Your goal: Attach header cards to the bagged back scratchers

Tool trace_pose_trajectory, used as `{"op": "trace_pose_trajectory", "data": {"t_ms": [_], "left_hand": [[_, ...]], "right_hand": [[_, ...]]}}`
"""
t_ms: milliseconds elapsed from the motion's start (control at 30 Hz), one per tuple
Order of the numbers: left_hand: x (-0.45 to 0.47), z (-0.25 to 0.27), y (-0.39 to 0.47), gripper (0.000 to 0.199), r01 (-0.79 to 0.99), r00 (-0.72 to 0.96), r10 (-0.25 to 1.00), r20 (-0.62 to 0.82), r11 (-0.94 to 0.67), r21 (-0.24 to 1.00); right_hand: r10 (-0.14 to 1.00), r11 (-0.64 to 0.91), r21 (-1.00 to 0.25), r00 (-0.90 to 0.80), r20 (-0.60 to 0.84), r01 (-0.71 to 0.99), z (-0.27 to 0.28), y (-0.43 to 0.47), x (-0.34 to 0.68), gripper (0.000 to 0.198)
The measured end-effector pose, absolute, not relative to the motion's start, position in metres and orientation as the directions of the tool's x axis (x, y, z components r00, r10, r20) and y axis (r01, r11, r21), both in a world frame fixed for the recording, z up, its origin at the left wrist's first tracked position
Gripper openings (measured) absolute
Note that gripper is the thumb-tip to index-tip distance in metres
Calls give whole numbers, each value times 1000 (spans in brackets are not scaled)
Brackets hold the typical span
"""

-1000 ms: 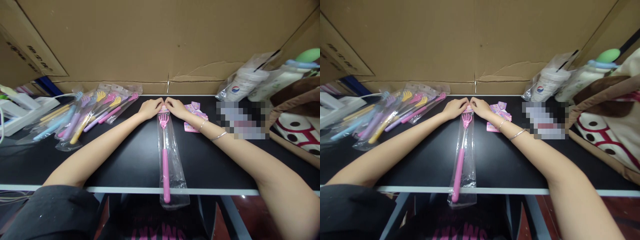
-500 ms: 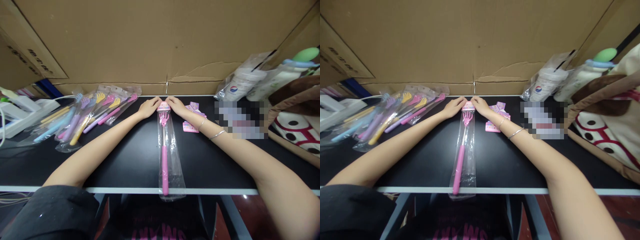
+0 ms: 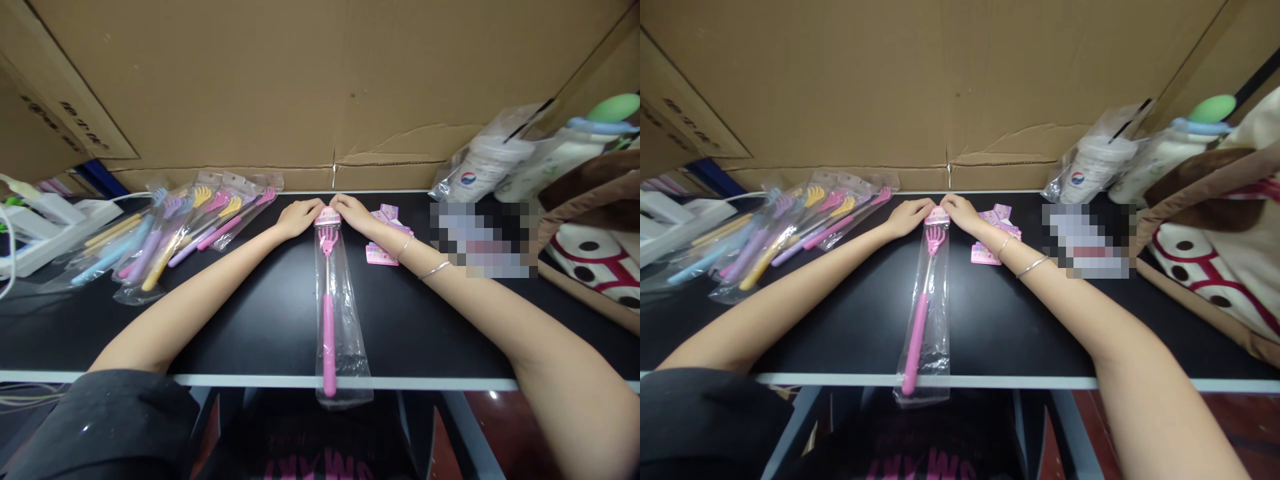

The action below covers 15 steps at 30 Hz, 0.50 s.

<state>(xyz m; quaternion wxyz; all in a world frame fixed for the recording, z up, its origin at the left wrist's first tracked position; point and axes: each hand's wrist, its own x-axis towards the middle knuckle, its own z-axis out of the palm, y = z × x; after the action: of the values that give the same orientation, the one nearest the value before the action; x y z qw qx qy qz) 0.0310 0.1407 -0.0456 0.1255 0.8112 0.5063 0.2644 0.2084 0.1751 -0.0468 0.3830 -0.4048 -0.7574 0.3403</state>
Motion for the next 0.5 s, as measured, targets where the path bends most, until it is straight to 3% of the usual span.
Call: {"op": "trace_pose_trajectory", "data": {"t_ms": [500], "left_hand": [[31,-45,140,38,752,289,907,306,-413,514]], "right_hand": [[883,425,-841,-359,303,335,-50,178,208,14]]}}
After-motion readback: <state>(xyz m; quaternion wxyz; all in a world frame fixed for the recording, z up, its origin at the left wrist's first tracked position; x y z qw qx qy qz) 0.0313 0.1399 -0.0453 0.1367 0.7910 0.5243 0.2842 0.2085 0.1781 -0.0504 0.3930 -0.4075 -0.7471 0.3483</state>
